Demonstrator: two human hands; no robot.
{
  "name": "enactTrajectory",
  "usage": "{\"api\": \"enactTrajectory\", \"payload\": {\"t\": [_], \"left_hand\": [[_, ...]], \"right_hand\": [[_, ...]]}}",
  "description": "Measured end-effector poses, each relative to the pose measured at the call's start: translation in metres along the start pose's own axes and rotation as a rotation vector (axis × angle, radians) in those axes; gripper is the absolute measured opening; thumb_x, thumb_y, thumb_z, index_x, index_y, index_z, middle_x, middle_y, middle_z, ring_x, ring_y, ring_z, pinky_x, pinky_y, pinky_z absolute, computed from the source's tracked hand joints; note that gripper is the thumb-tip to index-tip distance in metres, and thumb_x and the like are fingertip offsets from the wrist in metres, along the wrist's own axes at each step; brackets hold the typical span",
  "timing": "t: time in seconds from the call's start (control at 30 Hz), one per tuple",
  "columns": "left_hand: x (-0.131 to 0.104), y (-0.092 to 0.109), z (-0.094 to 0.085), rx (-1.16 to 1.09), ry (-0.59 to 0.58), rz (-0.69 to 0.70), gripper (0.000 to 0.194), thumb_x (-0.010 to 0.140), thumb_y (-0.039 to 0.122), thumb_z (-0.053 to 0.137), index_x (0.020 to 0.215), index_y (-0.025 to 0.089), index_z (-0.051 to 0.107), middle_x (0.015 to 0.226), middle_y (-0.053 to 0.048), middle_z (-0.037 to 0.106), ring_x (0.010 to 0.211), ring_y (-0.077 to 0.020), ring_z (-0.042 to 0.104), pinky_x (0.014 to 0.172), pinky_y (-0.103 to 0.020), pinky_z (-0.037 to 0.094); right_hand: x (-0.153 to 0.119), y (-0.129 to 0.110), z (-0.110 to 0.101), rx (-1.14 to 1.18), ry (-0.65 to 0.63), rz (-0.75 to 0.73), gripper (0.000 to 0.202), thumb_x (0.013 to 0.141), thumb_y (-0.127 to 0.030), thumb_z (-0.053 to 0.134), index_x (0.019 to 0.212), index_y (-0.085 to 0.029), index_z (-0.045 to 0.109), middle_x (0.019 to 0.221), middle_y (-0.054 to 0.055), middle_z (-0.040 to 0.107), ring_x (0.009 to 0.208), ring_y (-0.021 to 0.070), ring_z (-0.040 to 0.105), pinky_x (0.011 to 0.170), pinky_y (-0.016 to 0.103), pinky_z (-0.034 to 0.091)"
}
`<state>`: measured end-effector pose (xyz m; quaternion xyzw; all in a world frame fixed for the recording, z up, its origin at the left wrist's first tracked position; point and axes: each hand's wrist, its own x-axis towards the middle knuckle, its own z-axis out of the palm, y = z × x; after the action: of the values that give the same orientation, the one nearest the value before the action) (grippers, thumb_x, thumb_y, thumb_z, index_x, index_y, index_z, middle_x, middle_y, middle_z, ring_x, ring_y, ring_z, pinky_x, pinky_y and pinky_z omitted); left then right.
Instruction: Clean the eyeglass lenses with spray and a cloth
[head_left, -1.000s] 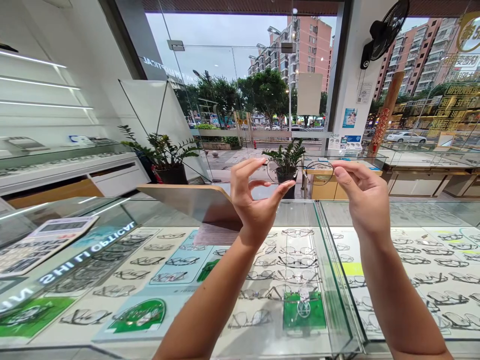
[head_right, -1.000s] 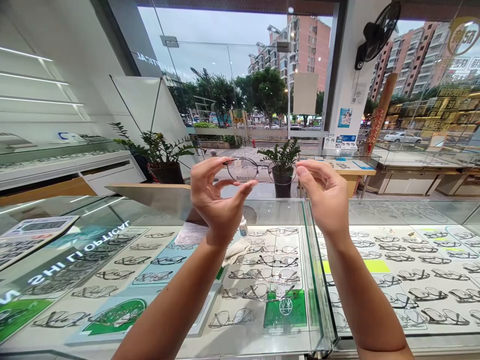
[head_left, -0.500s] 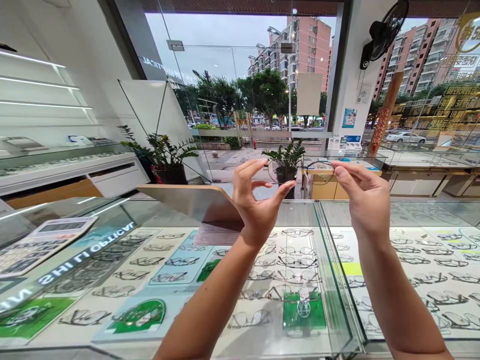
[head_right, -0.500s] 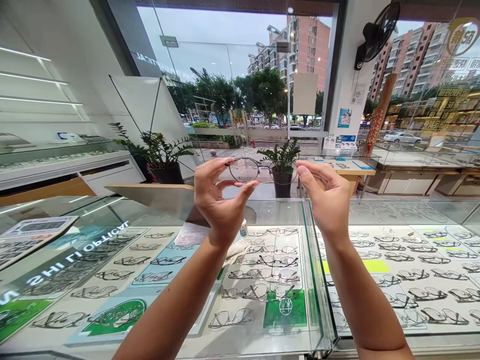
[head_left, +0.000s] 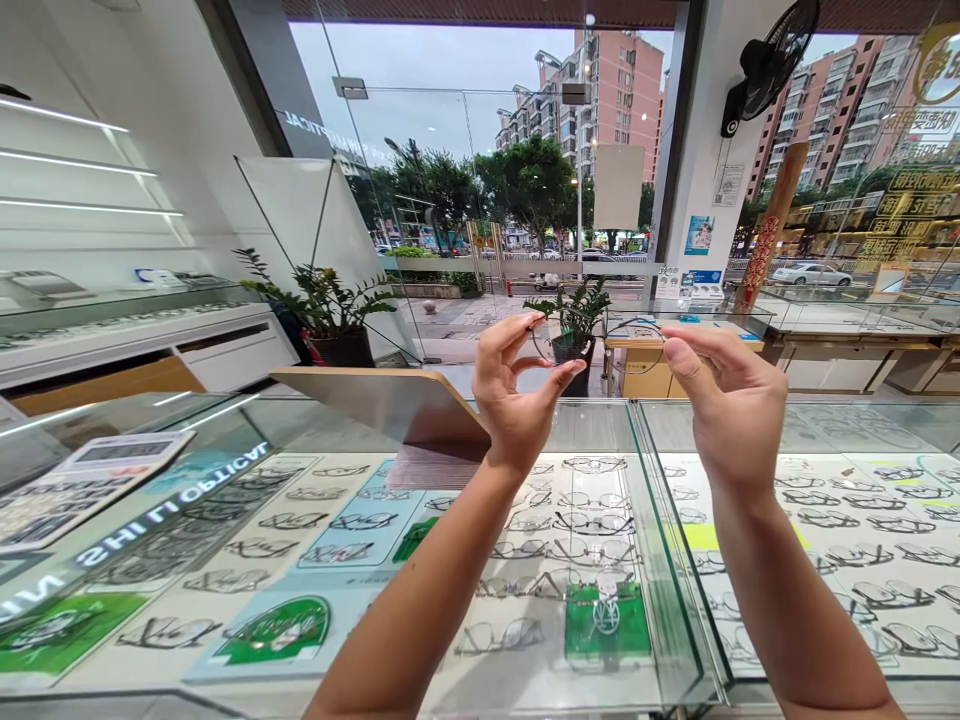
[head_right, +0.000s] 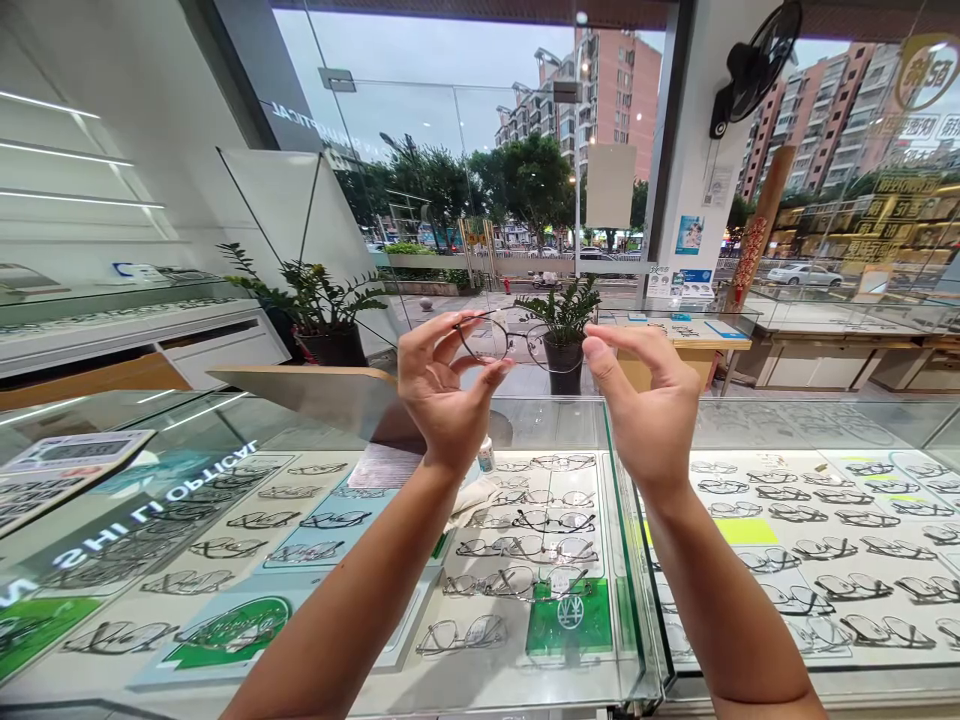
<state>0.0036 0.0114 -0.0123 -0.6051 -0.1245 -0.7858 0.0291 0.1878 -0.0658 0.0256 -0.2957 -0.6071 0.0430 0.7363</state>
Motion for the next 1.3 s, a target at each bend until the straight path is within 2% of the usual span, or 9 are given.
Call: {"api": "enactTrajectory", "payload": {"t": [0.17, 0.3, 0.53, 0.87, 1.0, 1.1, 1.3], "left_hand": [[-0.001, -0.001, 0.000, 0.041, -0.027, -0.013, 0.055, 0.086, 0.040, 0.087, 0.132, 0.030, 0.059, 0.128, -0.008, 0.064, 0.121, -0.0228, 0.070, 0.073, -0.022, 0.064], [-0.002, 0.000, 0.000, 0.061, -0.049, -0.005, 0.056, 0.086, 0.042, 0.086, 0.132, 0.030, 0.058, 0.130, -0.008, 0.063, 0.121, -0.0224, 0.069, 0.073, -0.022, 0.064], [-0.001, 0.003, 0.001, 0.049, -0.057, -0.026, 0.056, 0.084, 0.043, 0.088, 0.130, 0.030, 0.058, 0.129, -0.008, 0.064, 0.120, -0.0224, 0.070, 0.071, -0.023, 0.061], [0.004, 0.003, -0.001, -0.121, -0.147, -0.180, 0.054, 0.087, 0.044, 0.085, 0.129, 0.030, 0.054, 0.129, -0.009, 0.068, 0.117, -0.0219, 0.074, 0.079, -0.025, 0.061], [0.006, 0.003, 0.000, -0.245, -0.111, -0.187, 0.049, 0.086, 0.038, 0.087, 0.125, 0.030, 0.058, 0.124, -0.005, 0.069, 0.111, -0.0187, 0.075, 0.089, -0.029, 0.062], [0.007, 0.007, 0.003, -0.332, -0.062, -0.273, 0.049, 0.081, 0.035, 0.092, 0.118, 0.027, 0.061, 0.117, -0.003, 0.071, 0.105, -0.0167, 0.076, 0.095, -0.030, 0.062], [0.008, 0.015, 0.005, -0.418, 0.025, -0.452, 0.056, 0.069, 0.035, 0.098, 0.110, 0.023, 0.061, 0.106, -0.002, 0.074, 0.096, -0.0171, 0.078, 0.091, -0.029, 0.062]], "right_hand": [[0.001, 0.003, 0.000, 0.086, -0.047, 0.069, 0.014, 0.093, -0.037, 0.075, 0.100, -0.026, 0.080, 0.103, 0.003, 0.081, 0.100, 0.0214, 0.076, 0.096, 0.042, 0.063], [0.002, 0.006, 0.001, 0.135, -0.074, 0.062, 0.016, 0.094, -0.038, 0.072, 0.101, -0.025, 0.078, 0.103, 0.004, 0.080, 0.100, 0.0219, 0.078, 0.094, 0.042, 0.065], [0.004, 0.010, 0.002, 0.182, -0.060, 0.071, 0.015, 0.094, -0.038, 0.072, 0.101, -0.025, 0.075, 0.102, 0.004, 0.079, 0.100, 0.0223, 0.078, 0.095, 0.043, 0.065], [0.008, 0.018, 0.006, 0.284, -0.052, 0.156, 0.010, 0.089, -0.033, 0.075, 0.093, -0.024, 0.072, 0.096, 0.003, 0.080, 0.096, 0.0207, 0.078, 0.092, 0.041, 0.063], [0.008, 0.019, 0.007, 0.337, -0.059, 0.185, 0.008, 0.087, -0.030, 0.076, 0.089, -0.024, 0.073, 0.093, 0.002, 0.080, 0.093, 0.0189, 0.077, 0.089, 0.038, 0.062], [0.008, 0.018, 0.007, 0.331, -0.060, 0.246, 0.009, 0.085, -0.032, 0.077, 0.088, -0.023, 0.074, 0.092, 0.002, 0.080, 0.093, 0.0184, 0.075, 0.088, 0.037, 0.061], [0.009, 0.020, 0.008, 0.355, -0.053, 0.358, 0.017, 0.080, -0.037, 0.083, 0.084, -0.023, 0.075, 0.090, 0.002, 0.080, 0.091, 0.0188, 0.074, 0.091, 0.038, 0.059]]}}
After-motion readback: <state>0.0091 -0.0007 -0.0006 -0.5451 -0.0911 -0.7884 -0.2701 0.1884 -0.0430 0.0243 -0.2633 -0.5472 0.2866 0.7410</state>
